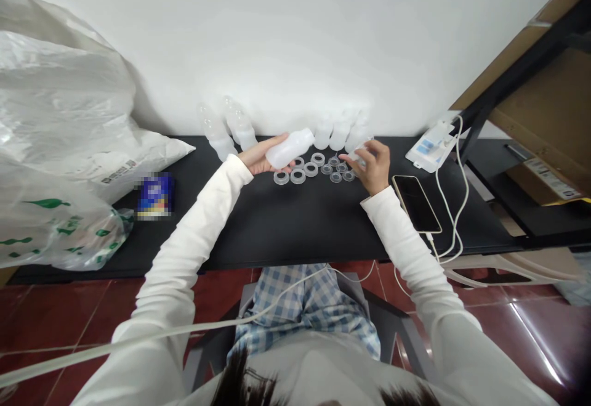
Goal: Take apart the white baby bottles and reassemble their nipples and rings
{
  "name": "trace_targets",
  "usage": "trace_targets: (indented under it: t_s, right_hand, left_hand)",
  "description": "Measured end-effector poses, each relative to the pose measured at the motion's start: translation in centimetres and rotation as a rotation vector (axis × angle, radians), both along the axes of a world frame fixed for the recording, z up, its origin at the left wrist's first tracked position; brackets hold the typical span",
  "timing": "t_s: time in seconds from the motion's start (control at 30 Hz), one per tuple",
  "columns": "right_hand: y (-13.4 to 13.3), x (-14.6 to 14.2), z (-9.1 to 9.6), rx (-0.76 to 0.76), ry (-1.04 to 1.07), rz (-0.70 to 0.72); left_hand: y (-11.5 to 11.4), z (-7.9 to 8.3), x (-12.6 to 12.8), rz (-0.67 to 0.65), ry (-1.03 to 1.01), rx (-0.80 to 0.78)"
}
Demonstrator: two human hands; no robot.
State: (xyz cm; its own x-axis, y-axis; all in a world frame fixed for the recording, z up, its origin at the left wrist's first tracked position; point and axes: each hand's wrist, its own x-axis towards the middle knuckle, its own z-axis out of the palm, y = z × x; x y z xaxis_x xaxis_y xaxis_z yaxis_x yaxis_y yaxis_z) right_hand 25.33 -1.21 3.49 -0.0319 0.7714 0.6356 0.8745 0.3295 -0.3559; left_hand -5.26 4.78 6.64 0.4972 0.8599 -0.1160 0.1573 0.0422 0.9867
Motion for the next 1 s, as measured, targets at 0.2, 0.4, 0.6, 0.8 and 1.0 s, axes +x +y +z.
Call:
trace_targets:
  t_s: [0.2, 0.4, 0.6, 0.8, 1.0]
  right_hand:
    - [0.1, 1.7, -0.3, 0.233, -0.051, -0.118]
    - [0.2, 1.9, -1.1, 0.167, -0.105, -0.189]
    - [-0.1, 1.8, -1.4, 0.175, -0.084, -0.184]
    - [0.0, 1.0, -1.2, 0.131, -0.052, -0.156]
    - [-0.3, -2.4, -1.2, 0.125, 0.260, -0.074]
  left_hand:
    - [4.9, -4.7, 3.2, 0.337, -0.026, 0.317]
    - [8.5, -5.6, 6.9, 0.494, 0.218, 0.293]
    - [9.4, -5.6, 10.8, 0.556, 0.289, 0.348]
    - [9.3, -6.3, 12.6, 0.553, 0.232, 0.353]
    - [0.7, -5.5, 11.3, 0.328, 0.047, 0.539]
